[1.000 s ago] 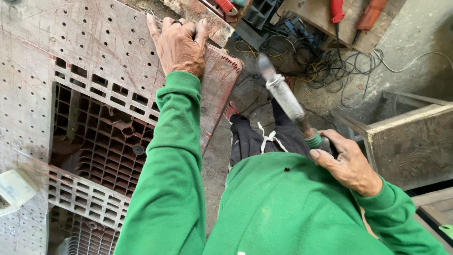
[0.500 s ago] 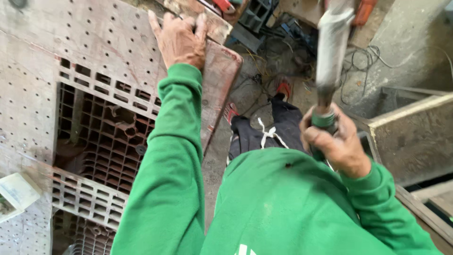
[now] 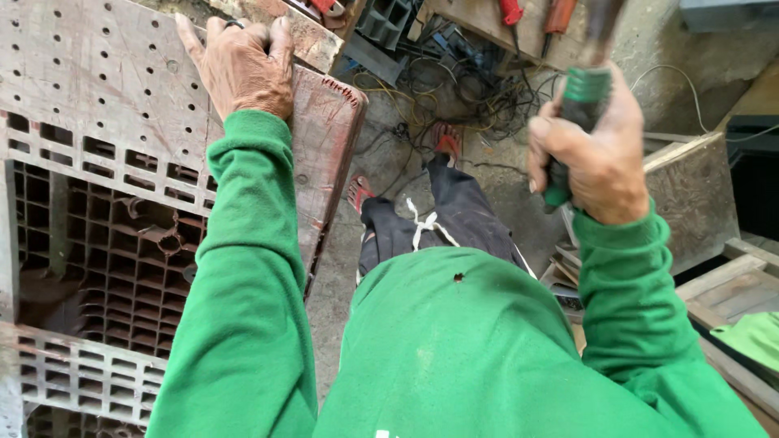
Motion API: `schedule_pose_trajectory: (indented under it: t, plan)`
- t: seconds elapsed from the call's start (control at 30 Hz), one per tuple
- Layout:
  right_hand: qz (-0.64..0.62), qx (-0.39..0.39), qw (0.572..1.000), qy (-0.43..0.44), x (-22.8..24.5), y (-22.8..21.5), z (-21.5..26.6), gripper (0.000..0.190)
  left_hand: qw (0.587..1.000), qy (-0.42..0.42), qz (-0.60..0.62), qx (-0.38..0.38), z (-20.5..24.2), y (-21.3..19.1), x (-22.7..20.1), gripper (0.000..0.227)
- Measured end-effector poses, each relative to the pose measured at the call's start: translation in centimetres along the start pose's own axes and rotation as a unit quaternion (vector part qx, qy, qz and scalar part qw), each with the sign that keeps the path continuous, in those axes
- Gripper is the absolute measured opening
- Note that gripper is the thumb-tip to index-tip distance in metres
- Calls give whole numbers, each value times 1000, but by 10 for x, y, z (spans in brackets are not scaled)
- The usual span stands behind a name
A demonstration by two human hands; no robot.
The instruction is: The person uses a handheld scraper to remove residue from the surface of a large plastic pallet. They systematically scrape along the edges and across the grid pattern, occasionally repositioning the pallet to access different areas.
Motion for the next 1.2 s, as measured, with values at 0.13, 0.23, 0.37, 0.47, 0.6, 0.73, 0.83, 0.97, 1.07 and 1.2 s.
schedule_pose_trajectory:
  t: [0.13,0.23,0.37,0.47,0.6,0.73,0.83,0.97,1.07,1.2]
  plan:
    - [-46,50,997,-46,-2,-20,1,22,999,-26,12,27,1,-2,-1,45]
    - [15,-33,999,-13,-23,-33,-3,17,1000,-6,-23,9,-3,1,-1,42]
    - [101,-115,988,4,-41,-48,-11,27,1000,0,4,6,0,2,6,40]
    - [-30,-126,991,-16,-36,-61,-4,26,999,-21,36,21,1,5,8,38]
    - [-135,-167,976,21,-28,-68,4,28,999,-18,11,26,2,7,8,42]
    - [-14,-199,977,77,-44,-58,9,22,999,0,-43,1,-5,3,7,46]
    - [92,-172,972,130,-58,-37,30,31,999,-14,-36,-2,-2,-2,-1,48]
    - [35,-38,992,117,-66,-17,60,25,1000,-16,-9,-26,-6,-5,-9,48]
    - [101,50,989,98,-73,-10,61,31,998,-52,32,12,-7,-10,-12,47]
    - [253,72,963,57,-77,0,58,44,999,-42,16,-2,-9,-15,-14,47]
Point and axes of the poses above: each hand's wrist, its own z-axis away from the middle knuckle, its own y-axis out of the palm, x = y × z, the point moved 1 cm from there along -z, towards the middle knuckle, and after that the axes turned 2 degrees about x, right-handed, at the moved point
